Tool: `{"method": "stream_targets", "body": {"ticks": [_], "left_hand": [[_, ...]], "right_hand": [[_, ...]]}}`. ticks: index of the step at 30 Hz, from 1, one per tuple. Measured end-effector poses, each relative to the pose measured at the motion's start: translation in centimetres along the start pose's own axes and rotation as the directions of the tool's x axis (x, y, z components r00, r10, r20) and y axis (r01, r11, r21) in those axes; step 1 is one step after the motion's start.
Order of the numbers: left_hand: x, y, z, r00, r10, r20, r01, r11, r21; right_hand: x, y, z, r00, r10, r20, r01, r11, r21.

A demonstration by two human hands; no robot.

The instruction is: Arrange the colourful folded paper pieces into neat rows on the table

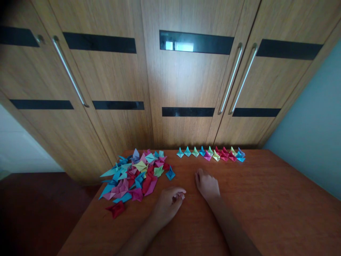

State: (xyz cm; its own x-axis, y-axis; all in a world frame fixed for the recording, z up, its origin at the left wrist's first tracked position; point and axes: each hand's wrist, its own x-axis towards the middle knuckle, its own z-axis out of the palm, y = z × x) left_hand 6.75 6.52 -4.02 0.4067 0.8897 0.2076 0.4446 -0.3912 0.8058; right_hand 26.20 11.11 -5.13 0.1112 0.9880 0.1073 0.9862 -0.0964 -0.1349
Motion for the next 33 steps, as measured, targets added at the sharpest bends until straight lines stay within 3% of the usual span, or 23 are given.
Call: {"method": "stream_targets", "body": {"ticks": [4, 9, 14, 17, 23, 26, 29, 31, 33], "left_hand": [[0.7, -0.6, -1.4, 0.995, 0.019, -0.095, -0.006, 0.990, 0.138], [1.8, -1.5, -3.1, 0.970, 0.023, -0.242, 0.074, 0.920, 0.384], [2.3, -1.8, -3.0, 0.984, -0.013, -0.179, 0.111, 0.826, 0.553], [2.4, -1.8, -2.9, 0.988, -0.023, -0.150, 0.105, 0.817, 0.567], [2.0, -2.0, -3.3, 0.984, 0.043, -0.175, 0.040, 0.896, 0.442], [1.8, -1.9, -3.9, 0.973, 0.091, -0.211, -0.011, 0.937, 0.350], [1.5, -1.3, -4.4, 0.966, 0.116, -0.229, -0.043, 0.953, 0.301], [1.4, -0.8, -4.7, 0.968, 0.116, -0.224, -0.050, 0.958, 0.283], [1.2, -0.2, -4.6, 0.972, 0.116, -0.204, -0.060, 0.963, 0.263]], "right_hand": [[-1.1, -1.1, -0.2, 0.998, -0.069, -0.002, 0.069, 0.997, 0.042], [-0.7, -0.5, -0.2, 0.995, -0.096, -0.018, 0.097, 0.989, 0.113], [-0.5, 0.0, 0.0, 0.995, -0.086, -0.040, 0.092, 0.973, 0.213], [-0.5, 0.0, -0.1, 0.995, -0.082, -0.050, 0.092, 0.959, 0.269], [-0.4, 0.3, -0.1, 0.994, -0.090, -0.056, 0.104, 0.928, 0.358], [-0.5, 0.2, -0.2, 0.989, -0.137, -0.052, 0.143, 0.826, 0.545], [-0.8, -0.4, -0.7, 0.966, -0.247, -0.070, 0.210, 0.603, 0.769], [-1.3, -1.1, -1.1, 0.949, -0.305, -0.081, 0.233, 0.503, 0.832], [-1.8, -1.9, -1.3, 0.937, -0.338, -0.088, 0.249, 0.468, 0.848]]}}
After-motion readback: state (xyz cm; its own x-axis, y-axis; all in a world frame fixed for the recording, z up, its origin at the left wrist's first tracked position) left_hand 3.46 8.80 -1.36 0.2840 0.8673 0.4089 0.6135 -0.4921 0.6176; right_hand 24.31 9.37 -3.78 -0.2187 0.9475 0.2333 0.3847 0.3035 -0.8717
